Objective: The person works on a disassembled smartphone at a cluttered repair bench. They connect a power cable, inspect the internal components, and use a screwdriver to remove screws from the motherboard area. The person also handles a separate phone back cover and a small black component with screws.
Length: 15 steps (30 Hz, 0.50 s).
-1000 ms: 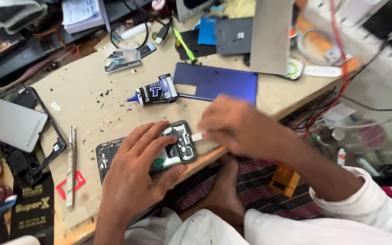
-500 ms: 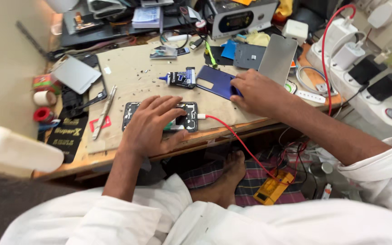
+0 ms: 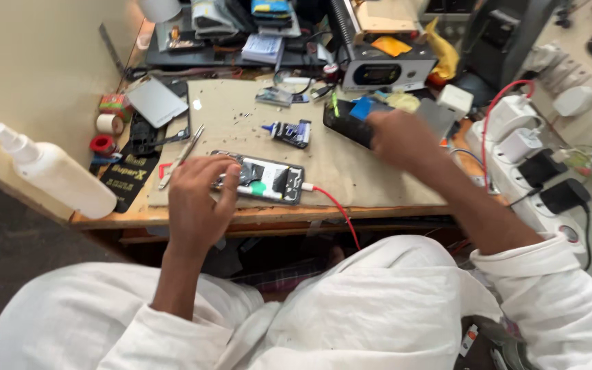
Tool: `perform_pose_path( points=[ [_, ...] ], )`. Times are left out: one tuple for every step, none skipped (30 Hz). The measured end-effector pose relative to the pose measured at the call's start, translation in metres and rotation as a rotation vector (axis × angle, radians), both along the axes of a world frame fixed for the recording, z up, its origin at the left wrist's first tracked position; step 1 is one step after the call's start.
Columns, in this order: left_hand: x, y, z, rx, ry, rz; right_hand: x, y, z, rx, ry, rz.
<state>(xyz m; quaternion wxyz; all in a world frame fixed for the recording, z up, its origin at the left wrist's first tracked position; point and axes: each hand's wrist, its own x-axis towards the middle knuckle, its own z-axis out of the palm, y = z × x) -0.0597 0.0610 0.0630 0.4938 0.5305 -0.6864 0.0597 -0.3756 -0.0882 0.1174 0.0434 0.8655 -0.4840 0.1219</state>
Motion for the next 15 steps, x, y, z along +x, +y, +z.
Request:
perform_pose_path(
  points=[
    [-0.001,0.007,-0.001,0.024,0.01,0.0,-0.009,-0.007,0.006,-0.021,-0.152,0.068],
    [-0.003,0.012,-0.004,0.046,0.02,-0.008,-0.017,-0.012,0.009,-0.017,-0.281,0.079],
    [-0.006,0.017,-0.006,0.066,0.031,-0.015,-0.023,-0.016,0.011,-0.013,-0.41,0.092],
    [-0.009,0.02,-0.008,0.094,0.102,-0.011,-0.025,-0.019,0.009,-0.013,-0.54,0.103],
    [-0.013,0.023,-0.01,0.119,0.176,-0.009,-0.025,-0.02,0.005,-0.01,-0.478,0.098],
    [-0.015,0.024,-0.012,0.152,0.249,-0.008,-0.023,-0.02,0.0,0.0,-0.418,0.089],
    [-0.017,0.026,-0.014,0.16,0.265,-0.007,-0.022,-0.019,-0.004,0.012,-0.36,0.07],
    [-0.018,0.023,-0.016,0.153,0.279,-0.017,-0.021,-0.021,-0.006,0.013,-0.449,0.007],
    [-0.015,0.014,-0.017,0.138,0.295,-0.025,-0.021,-0.026,-0.004,0.005,-0.537,-0.05],
    [-0.012,0.006,-0.017,0.097,0.228,-0.004,-0.022,-0.034,0.0,0.005,-0.622,-0.107],
    [-0.009,-0.004,-0.019,0.059,0.166,0.013,-0.027,-0.046,0.008,-0.047,-0.648,-0.129],
    [-0.005,-0.013,-0.02,0.022,0.105,0.034,-0.033,-0.063,0.02,-0.096,-0.673,-0.146],
    [-0.003,-0.019,-0.022,0.028,0.092,0.052,-0.038,-0.084,0.032,-0.144,-0.697,-0.16],
    [-0.001,-0.025,-0.025,0.027,0.077,0.067,-0.043,-0.109,0.044,-0.086,-0.78,-0.131],
    [0.001,-0.031,-0.028,0.028,0.063,0.085,-0.046,-0.136,0.055,-0.025,-0.86,-0.1]
  ],
)
